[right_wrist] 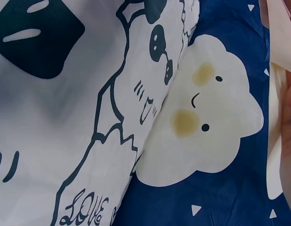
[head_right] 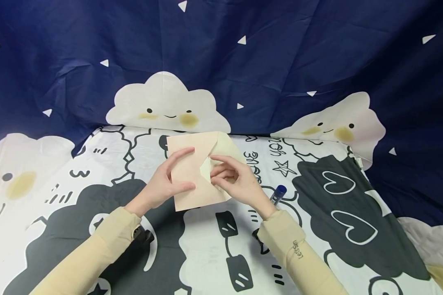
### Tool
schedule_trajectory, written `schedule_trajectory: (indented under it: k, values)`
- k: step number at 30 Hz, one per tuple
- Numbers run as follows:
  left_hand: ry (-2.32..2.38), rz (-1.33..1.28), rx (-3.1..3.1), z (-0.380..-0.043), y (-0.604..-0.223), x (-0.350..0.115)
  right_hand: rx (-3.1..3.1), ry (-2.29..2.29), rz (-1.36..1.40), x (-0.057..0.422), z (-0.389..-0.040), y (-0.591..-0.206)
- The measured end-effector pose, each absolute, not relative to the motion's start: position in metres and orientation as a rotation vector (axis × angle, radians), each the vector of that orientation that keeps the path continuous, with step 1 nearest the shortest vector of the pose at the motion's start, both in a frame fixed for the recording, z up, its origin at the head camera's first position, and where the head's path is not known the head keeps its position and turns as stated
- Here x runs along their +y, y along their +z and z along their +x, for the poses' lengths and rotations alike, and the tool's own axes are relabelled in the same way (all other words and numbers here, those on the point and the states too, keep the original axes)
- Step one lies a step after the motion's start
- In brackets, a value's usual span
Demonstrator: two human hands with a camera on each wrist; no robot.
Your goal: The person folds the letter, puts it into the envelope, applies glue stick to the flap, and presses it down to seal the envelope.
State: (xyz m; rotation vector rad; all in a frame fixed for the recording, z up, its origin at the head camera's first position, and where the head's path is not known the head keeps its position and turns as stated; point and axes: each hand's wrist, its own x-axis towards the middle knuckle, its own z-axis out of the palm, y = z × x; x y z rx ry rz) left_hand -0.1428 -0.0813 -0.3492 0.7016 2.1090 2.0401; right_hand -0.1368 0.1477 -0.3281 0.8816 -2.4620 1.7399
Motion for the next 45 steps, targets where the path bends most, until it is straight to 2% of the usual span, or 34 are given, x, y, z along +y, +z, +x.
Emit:
schedule_trajectory:
  k: [45]
  values:
    - [2.008,0.712,2.181,-0.1437,-0.3520,-0.0805,-2.476,1.643,0.850,0.1386,-0.1393,-0.3330]
